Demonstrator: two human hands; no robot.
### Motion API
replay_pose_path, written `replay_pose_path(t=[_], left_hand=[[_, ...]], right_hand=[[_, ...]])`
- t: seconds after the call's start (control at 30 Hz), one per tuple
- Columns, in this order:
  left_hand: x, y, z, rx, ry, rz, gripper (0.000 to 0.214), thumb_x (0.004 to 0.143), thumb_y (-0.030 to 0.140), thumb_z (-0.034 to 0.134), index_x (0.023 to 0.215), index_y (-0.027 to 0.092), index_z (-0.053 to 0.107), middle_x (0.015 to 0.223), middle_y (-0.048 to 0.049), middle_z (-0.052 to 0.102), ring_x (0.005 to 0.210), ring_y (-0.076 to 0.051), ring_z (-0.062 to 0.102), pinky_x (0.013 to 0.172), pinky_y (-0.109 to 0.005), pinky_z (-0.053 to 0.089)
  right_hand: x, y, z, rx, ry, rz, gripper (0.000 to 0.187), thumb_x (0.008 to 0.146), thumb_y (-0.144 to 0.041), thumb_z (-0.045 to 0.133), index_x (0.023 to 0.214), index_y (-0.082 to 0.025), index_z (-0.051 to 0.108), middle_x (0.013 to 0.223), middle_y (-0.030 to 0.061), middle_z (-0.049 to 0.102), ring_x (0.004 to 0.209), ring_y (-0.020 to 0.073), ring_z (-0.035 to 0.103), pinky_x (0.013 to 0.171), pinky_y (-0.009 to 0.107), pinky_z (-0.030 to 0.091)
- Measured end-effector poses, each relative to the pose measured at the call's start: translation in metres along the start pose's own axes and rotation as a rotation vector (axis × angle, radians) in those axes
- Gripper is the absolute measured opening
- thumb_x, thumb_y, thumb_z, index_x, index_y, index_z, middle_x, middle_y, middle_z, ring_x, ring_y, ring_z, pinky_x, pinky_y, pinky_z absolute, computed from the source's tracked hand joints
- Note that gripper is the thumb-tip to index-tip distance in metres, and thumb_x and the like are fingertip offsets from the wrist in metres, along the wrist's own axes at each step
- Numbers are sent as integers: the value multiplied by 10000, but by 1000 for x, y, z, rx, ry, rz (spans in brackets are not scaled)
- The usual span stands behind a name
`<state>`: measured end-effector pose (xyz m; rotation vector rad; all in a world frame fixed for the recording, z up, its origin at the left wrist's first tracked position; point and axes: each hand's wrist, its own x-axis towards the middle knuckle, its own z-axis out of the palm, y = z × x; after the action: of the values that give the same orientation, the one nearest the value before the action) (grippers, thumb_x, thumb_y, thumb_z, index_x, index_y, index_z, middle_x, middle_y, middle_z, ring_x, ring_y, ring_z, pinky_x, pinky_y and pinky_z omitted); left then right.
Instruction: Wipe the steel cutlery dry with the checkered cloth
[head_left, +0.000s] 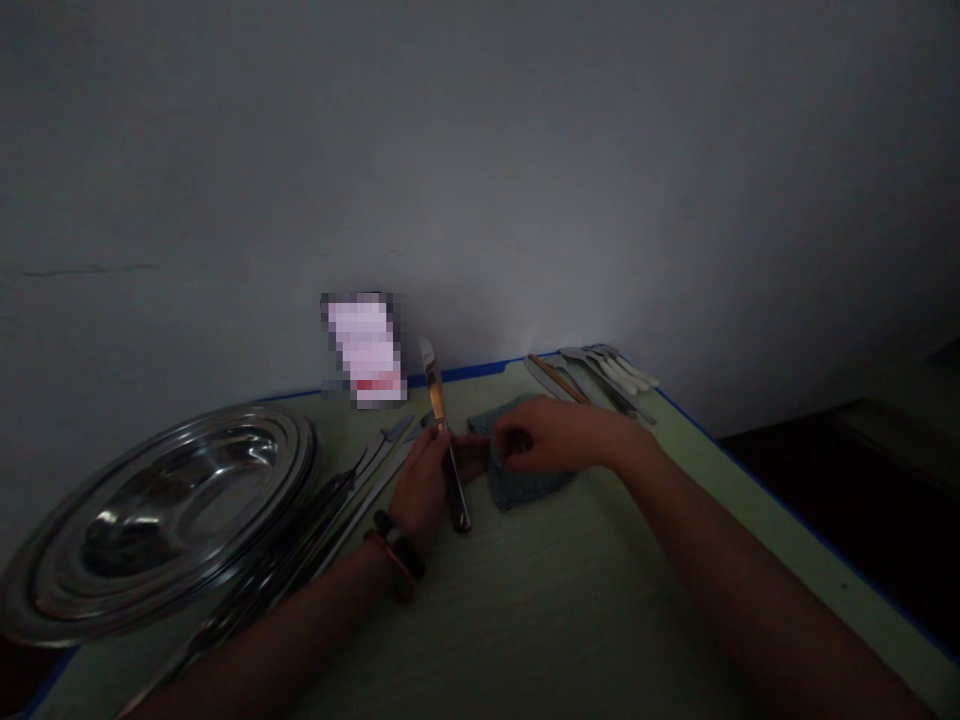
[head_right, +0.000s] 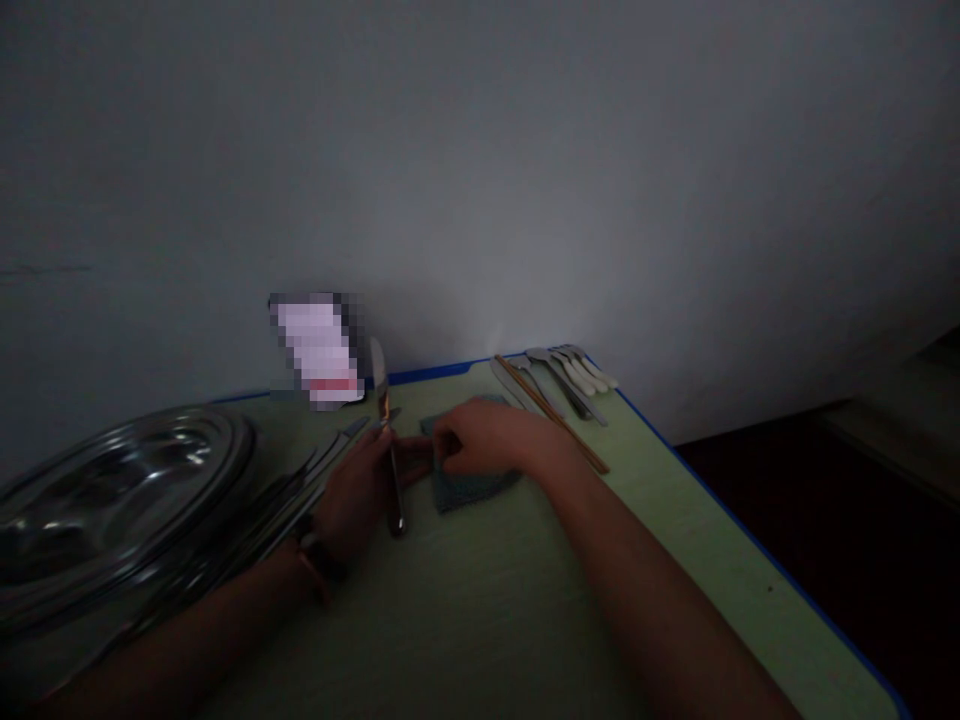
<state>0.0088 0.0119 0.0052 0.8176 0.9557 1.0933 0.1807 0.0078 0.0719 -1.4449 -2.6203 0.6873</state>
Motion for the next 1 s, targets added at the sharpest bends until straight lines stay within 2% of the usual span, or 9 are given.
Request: replay_pose_path(t=[0.07, 0.23, 0.37, 0.5, 0.6, 0.73, 0.8, 0.9, 1.0], left_hand=[[1, 0, -1, -1, 7, 3, 125, 901, 184, 446, 801, 171, 520, 743, -53, 714, 764, -197, 703, 781, -383, 561], [1, -1, -2, -13, 9, 17, 117, 888, 196, 462, 788, 174, 519, 730, -34, 692, 771, -188, 690, 769, -373, 557], [0, -2, -3, 16, 15, 35, 122, 872, 224, 490, 766, 173, 523, 686, -14, 665, 691, -170, 674, 728, -347, 557], [0, -1, -3, 38, 35, 56, 138, 860, 231, 500, 738, 171, 520, 652, 2, 635, 655, -151, 652, 671, -300, 552], [0, -1, -3, 55, 29, 63, 153, 844, 272, 515, 728, 172, 513, 645, 7, 624, 638, -151, 642, 637, -282, 537], [0, -3, -5, 84, 20, 78, 178, 819, 324, 543, 727, 174, 512, 661, 4, 628, 661, -157, 632, 655, -279, 515], [1, -4, -6, 123, 26, 106, 197, 818, 350, 541, 729, 174, 526, 666, 7, 626, 664, -153, 622, 669, -274, 498], [0, -4, -7, 209, 29, 163, 217, 820, 363, 528, 711, 175, 540, 658, 12, 617, 624, -135, 587, 625, -245, 461], [0, -5, -7, 213, 4, 174, 216, 828, 365, 517, 710, 183, 514, 631, 27, 597, 548, -110, 536, 540, -215, 426]], right_hand=[[0, 0, 0, 25, 11, -16, 164, 725, -221, 542, 853, -199, 643, 775, 10, 656, 673, 127, 560, 569, 233, 360], [3, -1, 6, -5, -58, 24, 116, 730, -225, 540, 808, -189, 618, 770, 21, 648, 663, 132, 542, 565, 243, 345], [5, -1, 10, 41, 63, -6, 153, 770, -261, 511, 872, -186, 596, 827, 36, 648, 705, 140, 541, 580, 246, 350], [4, -3, 8, 93, 89, -17, 152, 770, -262, 518, 872, -182, 599, 837, 31, 646, 717, 131, 543, 598, 239, 365], [5, -5, 8, 96, 17, -31, 170, 764, -272, 533, 881, -181, 615, 811, 25, 648, 694, 125, 547, 581, 235, 361], [9, -7, 14, 134, -218, -20, 199, 744, -303, 563, 882, -185, 643, 838, 23, 664, 716, 138, 585, 597, 241, 386], [9, -6, 15, 117, -213, 29, 261, 708, -346, 608, 917, -191, 626, 890, 31, 659, 766, 160, 590, 603, 252, 391], [5, -5, 15, 51, -79, 117, 479, 613, -423, 694, 1015, -196, 566, 996, 54, 623, 876, 206, 573, 661, 285, 410], [1, -8, 15, -25, -108, 214, 654, 542, -419, 748, 1103, -177, 516, 1127, 104, 563, 963, 261, 564, 744, 347, 437]])
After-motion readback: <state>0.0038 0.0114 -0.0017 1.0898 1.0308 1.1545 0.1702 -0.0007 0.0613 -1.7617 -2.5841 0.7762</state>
